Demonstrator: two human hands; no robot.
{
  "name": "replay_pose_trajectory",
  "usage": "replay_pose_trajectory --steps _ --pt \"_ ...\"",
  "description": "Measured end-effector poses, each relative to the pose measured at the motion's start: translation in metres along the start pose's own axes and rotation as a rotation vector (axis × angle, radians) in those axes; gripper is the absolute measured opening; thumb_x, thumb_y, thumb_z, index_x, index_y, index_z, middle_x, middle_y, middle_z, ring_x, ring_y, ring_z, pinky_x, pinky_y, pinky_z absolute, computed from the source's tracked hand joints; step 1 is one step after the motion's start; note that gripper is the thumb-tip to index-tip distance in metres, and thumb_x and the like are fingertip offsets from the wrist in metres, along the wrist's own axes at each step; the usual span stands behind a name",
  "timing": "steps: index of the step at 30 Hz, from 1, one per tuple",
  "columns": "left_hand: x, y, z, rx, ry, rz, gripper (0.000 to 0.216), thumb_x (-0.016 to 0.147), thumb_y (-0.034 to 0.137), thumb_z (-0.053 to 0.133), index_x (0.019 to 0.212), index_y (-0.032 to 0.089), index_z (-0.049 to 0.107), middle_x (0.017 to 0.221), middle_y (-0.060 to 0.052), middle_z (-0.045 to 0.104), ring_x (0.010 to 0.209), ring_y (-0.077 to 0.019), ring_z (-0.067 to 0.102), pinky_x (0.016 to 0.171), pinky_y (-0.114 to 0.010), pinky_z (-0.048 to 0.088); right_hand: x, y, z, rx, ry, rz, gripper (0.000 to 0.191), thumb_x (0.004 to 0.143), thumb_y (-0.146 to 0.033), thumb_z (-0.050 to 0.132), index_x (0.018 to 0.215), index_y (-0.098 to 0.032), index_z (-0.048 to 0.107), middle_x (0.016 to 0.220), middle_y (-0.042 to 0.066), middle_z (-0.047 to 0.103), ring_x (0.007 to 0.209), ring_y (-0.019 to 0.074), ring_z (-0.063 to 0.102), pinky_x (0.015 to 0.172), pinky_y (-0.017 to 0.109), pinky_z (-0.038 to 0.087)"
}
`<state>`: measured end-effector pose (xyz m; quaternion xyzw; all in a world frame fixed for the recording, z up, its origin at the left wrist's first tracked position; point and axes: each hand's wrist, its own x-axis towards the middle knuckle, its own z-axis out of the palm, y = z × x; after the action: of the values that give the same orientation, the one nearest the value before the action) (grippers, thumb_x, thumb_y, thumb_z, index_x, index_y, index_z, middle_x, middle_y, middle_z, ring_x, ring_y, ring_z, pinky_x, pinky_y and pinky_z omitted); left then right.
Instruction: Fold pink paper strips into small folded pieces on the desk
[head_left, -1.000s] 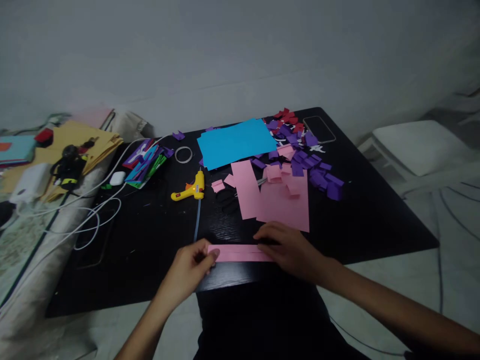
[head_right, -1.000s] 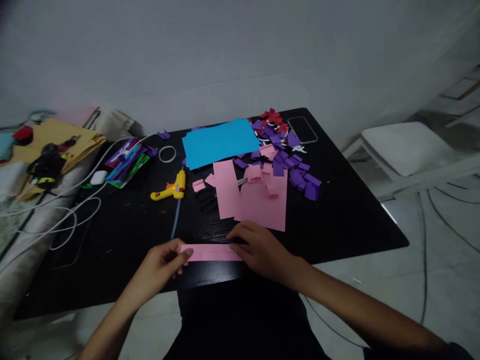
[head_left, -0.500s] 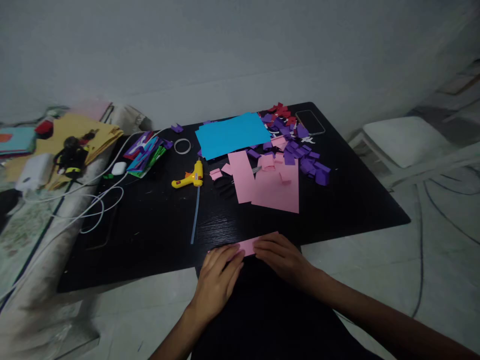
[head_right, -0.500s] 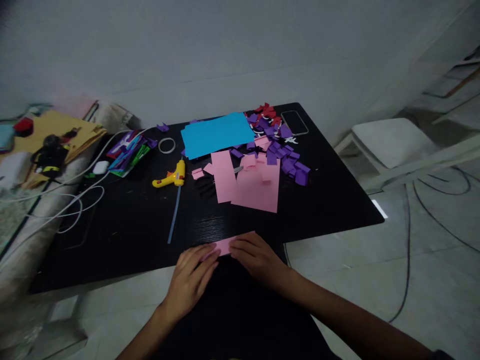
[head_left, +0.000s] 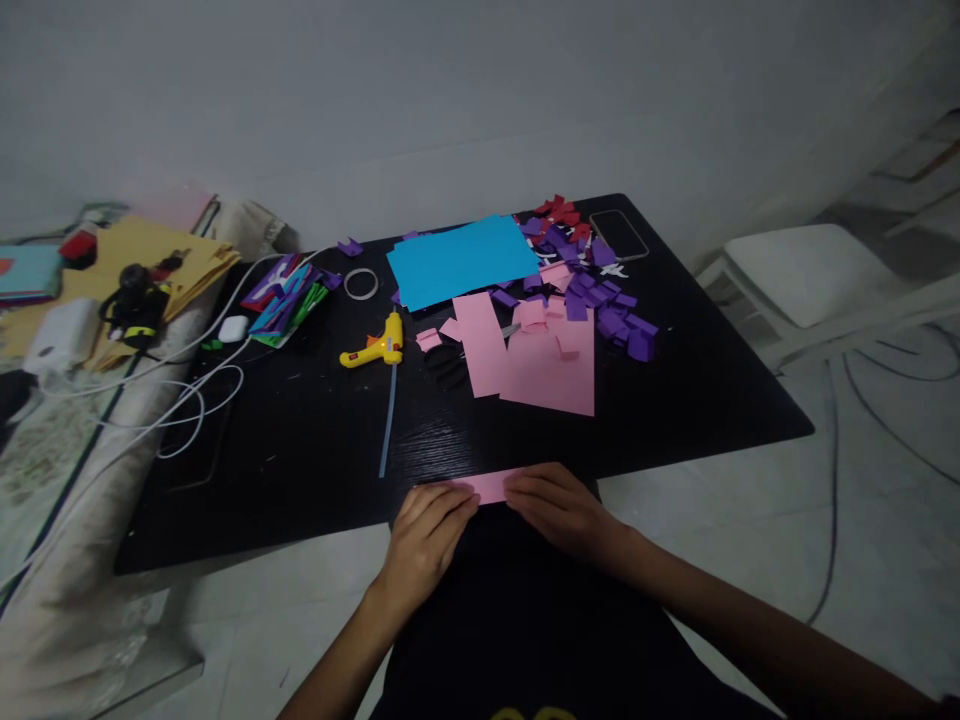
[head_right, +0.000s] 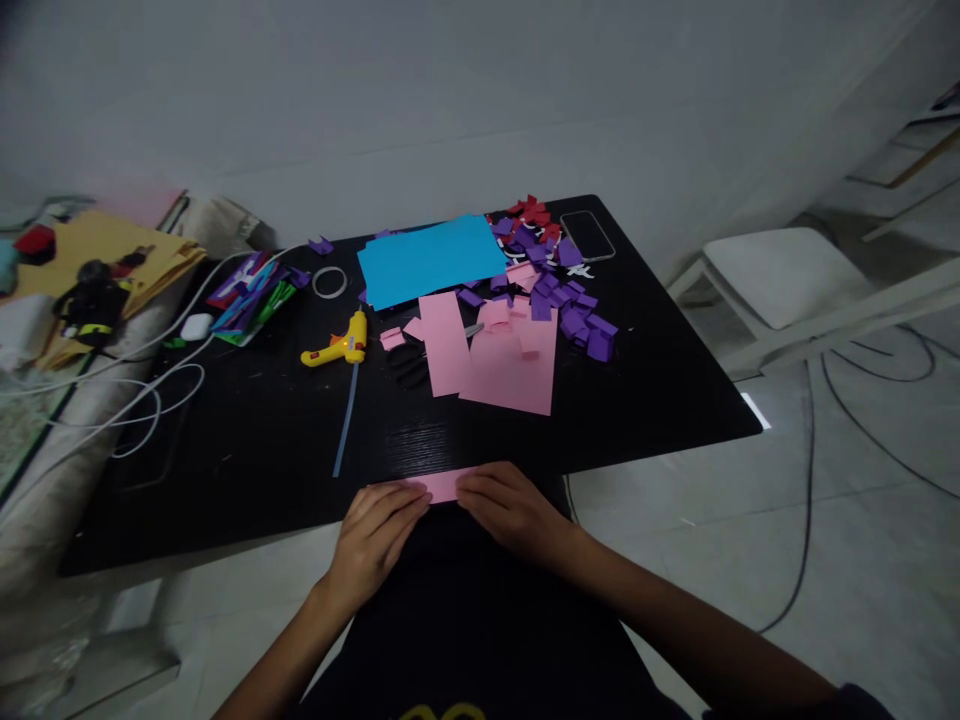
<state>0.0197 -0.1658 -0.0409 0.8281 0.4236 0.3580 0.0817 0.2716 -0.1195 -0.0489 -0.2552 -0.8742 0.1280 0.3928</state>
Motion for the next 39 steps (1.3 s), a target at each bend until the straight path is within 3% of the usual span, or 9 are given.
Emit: replay_pose_trajectory --steps 9,25,33,39 --pt "0.0055 0.0049 -0.0015 0.012 -0.006 -0.007 0.027 0.095 0.008 0.069 0.121 0.016 0.072 0.11 -0.007 0.077 0.105 -0.0218 0.069 0.091 -0.037 0.053 -0.0006 -0.0008 -0.0002 -0.01 -0.018 0.011 0.022 0.095 -0.003 0.066 0.115 -0.011 0.071 0.108 0.009 0.078 0.104 0.0234 0.07 0.086 0.039 0.063" --pt "0.0031 0.0013 0.0007 0.031 0.007 0.022 0.025 0.099 0.01 0.063 0.122 0.018 0.071 0.108 -0.005 0.079 0.1 -0.0207 0.071 0.089 -0.037 0.054 0.0032 -0.0002 -0.0027 -0.002 -0.005 -0.001 0.019 0.098 -0.006 0.063 0.113 -0.014 0.071 0.105 0.008 0.08 0.101 0.0214 0.072 0.083 0.036 0.063" --pt "0.0099 0.0061 -0.0067 0.076 -0.081 -0.001 0.025 0.103 0.013 0.057 0.122 0.018 0.072 0.108 -0.007 0.078 0.099 -0.0207 0.07 0.087 -0.035 0.051 0.0023 -0.0026 -0.0023 -0.022 -0.031 0.016 0.02 0.096 -0.003 0.064 0.112 -0.012 0.071 0.106 0.008 0.078 0.103 0.0216 0.069 0.089 0.036 0.062" --pt "0.009 0.0052 -0.0085 0.177 -0.152 0.048 0.036 0.104 0.01 0.048 0.133 0.018 0.068 0.103 -0.009 0.075 0.096 -0.0225 0.065 0.083 -0.036 0.047 -0.0006 0.0002 -0.0015 -0.042 -0.009 0.045 0.017 0.093 -0.004 0.067 0.106 -0.013 0.073 0.101 0.01 0.072 0.098 0.0213 0.064 0.086 0.035 0.062"
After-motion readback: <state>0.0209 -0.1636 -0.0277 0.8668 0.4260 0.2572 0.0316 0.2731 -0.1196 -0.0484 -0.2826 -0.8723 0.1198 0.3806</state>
